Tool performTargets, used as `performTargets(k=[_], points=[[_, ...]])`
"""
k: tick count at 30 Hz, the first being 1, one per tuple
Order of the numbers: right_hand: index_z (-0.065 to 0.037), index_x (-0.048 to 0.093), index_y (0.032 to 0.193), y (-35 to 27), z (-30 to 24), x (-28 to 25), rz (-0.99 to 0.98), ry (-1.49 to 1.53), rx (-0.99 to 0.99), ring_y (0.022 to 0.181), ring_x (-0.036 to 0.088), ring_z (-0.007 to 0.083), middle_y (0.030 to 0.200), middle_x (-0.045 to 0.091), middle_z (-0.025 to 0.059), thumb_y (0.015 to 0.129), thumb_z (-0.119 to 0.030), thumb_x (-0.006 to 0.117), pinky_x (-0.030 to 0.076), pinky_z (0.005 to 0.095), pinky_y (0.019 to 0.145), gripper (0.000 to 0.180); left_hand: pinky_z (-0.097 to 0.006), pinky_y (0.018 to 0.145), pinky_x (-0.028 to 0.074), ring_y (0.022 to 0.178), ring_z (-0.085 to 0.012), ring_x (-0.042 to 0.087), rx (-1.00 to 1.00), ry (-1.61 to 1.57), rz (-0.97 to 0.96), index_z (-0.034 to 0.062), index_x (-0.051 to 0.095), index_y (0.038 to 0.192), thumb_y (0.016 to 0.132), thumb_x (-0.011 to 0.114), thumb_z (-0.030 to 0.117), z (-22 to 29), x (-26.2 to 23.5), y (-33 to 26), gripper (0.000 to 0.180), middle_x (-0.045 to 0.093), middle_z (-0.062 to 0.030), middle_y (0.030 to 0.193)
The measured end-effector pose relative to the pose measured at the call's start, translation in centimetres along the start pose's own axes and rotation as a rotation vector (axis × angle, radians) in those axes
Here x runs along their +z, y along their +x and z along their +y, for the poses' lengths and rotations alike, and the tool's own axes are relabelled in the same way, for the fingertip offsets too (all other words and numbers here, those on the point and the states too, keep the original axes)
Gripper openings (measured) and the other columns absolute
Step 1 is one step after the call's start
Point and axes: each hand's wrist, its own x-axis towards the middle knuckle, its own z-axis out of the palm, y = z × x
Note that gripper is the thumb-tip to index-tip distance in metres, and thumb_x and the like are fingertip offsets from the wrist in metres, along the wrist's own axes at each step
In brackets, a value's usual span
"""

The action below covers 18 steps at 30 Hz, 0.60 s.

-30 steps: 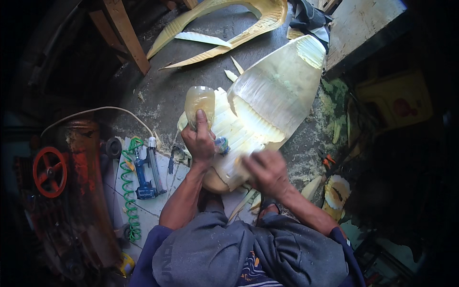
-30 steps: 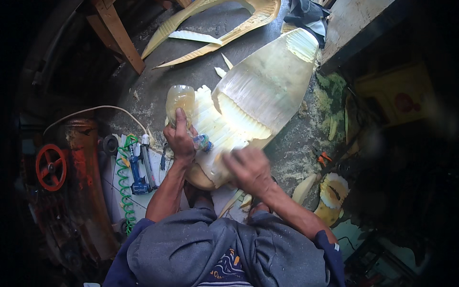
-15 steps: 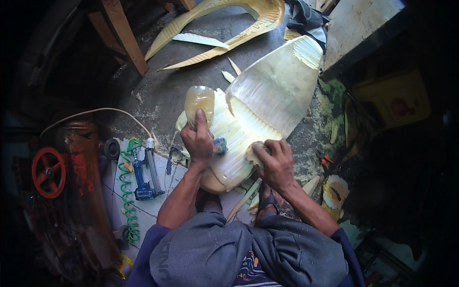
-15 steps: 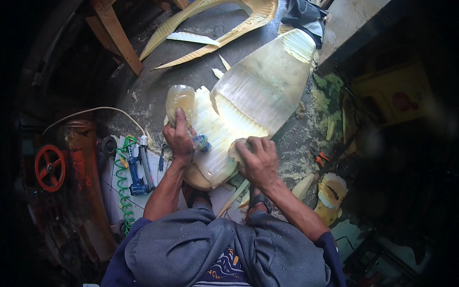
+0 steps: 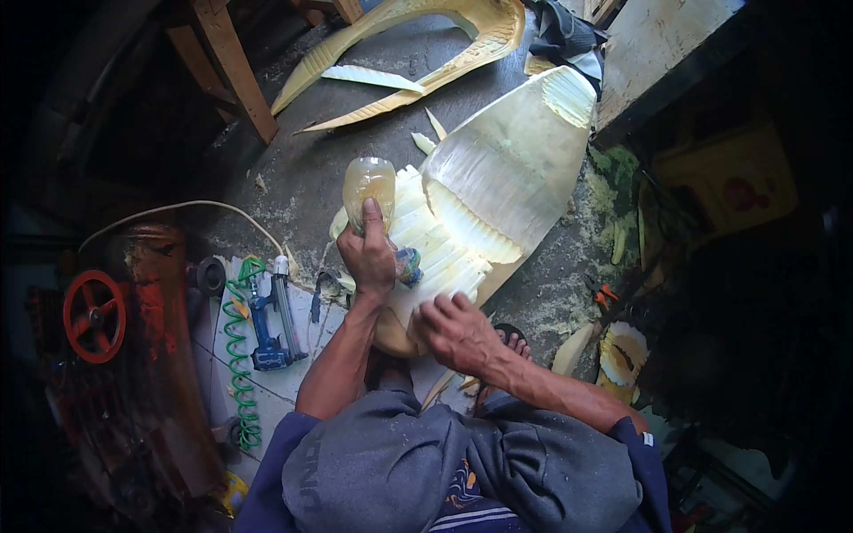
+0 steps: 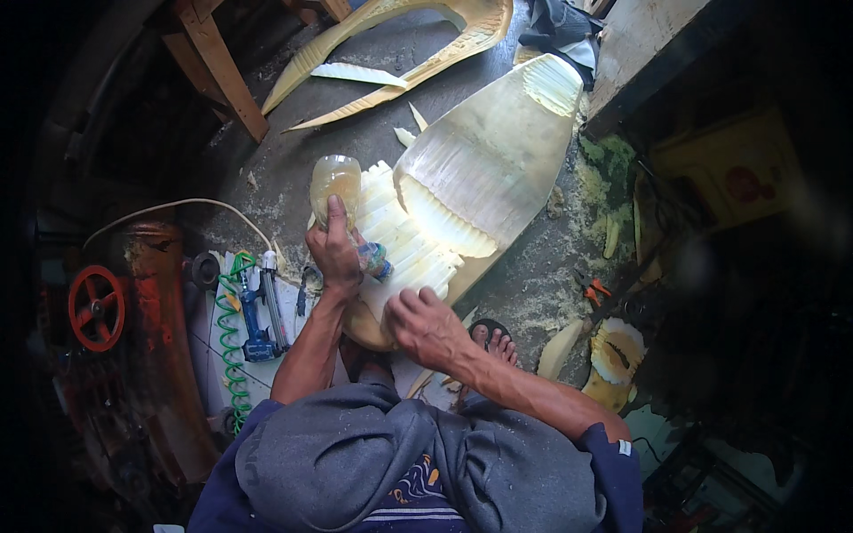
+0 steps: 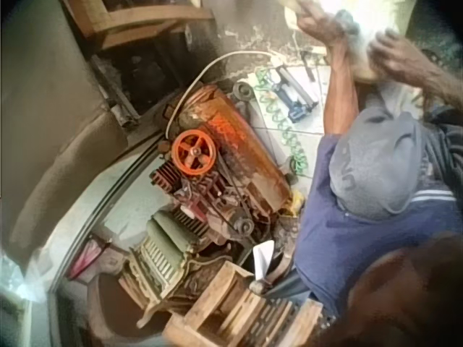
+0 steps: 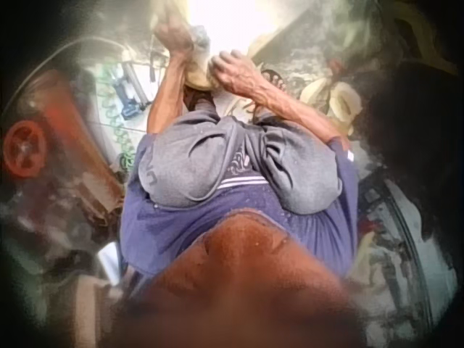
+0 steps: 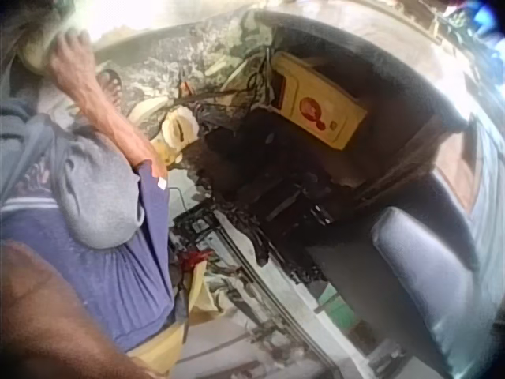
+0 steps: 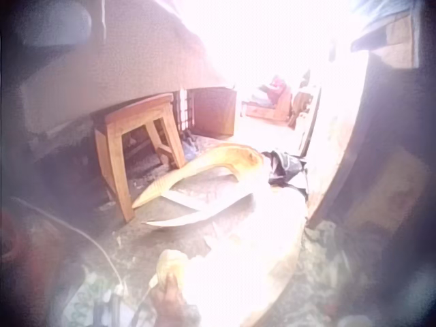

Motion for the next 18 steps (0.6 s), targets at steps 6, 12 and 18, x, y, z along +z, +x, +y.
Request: performTargets(k=[6,12,18], points=[[-0.008,0.072,0.084,-2.6,-1.1,-1.3,0.029,0.137,-0.002,0.098,0.056,0.0212,0.098,0.059,0.0065,0.074,-0.024,0.068,0.044,0.0368,0.082,0.019,-0.029,0.047,0.038,0.054,-0.0095,0.051,-0.251,-0.308,0.102,0.0013,0.068,0.09,0.107,0.055,0.046,0.7,-1.4,0.4,0.049,0.051,0.0028,0.062],[-0.01,0.079,0.095,-1.8,0.5,-4.3,-0.027,0.354,0.266,0.091,0.06,0.0259,0.092,0.063,0.0077,0.071,-0.02,0.075,0.048,0.0384,0.079,0.026,-0.028,0.044,0.031,0.042,-0.0092,0.029,-0.402,-0.846,0.0,0.0145,0.044,0.071,0.102,0.057,0.059,3.7,-6.6,2.6,0.055,0.03,0.0061,0.052],[-0.006,0.075,0.114,2.9,0.8,-5.5,0.066,1.002,0.73,0.083,0.067,0.0308,0.088,0.069,0.0163,0.089,-0.026,0.064,0.054,0.0398,0.081,0.034,-0.028,0.045,0.032,0.042,-0.0095,0.03,-0.416,-0.857,-0.028,0.0136,0.044,0.073,0.101,0.059,0.059,5.0,-6.4,2.8,0.055,0.029,0.0061,0.053]])
